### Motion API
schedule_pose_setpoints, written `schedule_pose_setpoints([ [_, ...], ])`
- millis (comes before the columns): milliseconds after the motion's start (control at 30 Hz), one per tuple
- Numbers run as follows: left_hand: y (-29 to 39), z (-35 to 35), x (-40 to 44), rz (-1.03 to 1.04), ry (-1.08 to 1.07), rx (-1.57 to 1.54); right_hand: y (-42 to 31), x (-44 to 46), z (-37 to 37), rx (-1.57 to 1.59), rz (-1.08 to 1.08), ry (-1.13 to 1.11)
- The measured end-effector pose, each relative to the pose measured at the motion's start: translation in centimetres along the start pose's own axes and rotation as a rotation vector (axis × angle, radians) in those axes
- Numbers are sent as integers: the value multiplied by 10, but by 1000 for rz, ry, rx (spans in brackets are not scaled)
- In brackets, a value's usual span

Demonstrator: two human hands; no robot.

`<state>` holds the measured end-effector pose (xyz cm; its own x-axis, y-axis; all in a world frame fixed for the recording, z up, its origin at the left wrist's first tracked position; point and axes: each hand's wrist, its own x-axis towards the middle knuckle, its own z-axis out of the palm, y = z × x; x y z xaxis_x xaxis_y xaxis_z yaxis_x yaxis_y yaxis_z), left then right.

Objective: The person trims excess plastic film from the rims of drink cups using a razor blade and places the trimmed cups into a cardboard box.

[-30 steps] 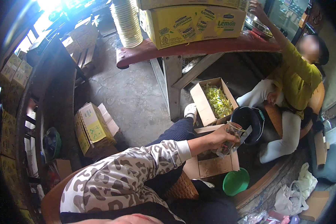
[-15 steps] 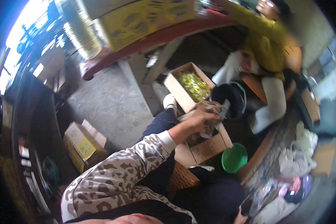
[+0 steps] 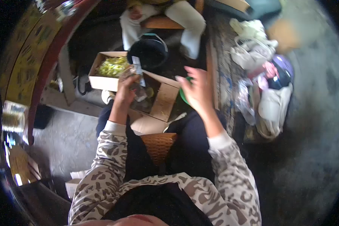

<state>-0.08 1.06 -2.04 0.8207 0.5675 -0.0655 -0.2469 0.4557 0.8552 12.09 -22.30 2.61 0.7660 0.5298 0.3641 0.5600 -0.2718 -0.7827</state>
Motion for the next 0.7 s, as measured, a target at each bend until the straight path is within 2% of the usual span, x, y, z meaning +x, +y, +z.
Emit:
schedule_pose_setpoints([
  [100,-7,0,3,24,20,-3,-26,21,43,96,91,-193],
  [167,-3,3,1,-4,11,-17,-34,35,63,265,230,-351],
  [267,-6,-3,9,42,-26,7,-22,44,93,431,257,-350],
  [300,-6,0,10,64,-4,10,-27,45,94,457,213,-328],
  [367,-5,1,10,48,24,40,-34,44,91,558,322,-333],
  [467,-4,8,5,50,-5,70,-25,37,95,670,293,-306],
  [700,-20,5,11,-29,-11,122,-12,33,89,615,367,-305],
])
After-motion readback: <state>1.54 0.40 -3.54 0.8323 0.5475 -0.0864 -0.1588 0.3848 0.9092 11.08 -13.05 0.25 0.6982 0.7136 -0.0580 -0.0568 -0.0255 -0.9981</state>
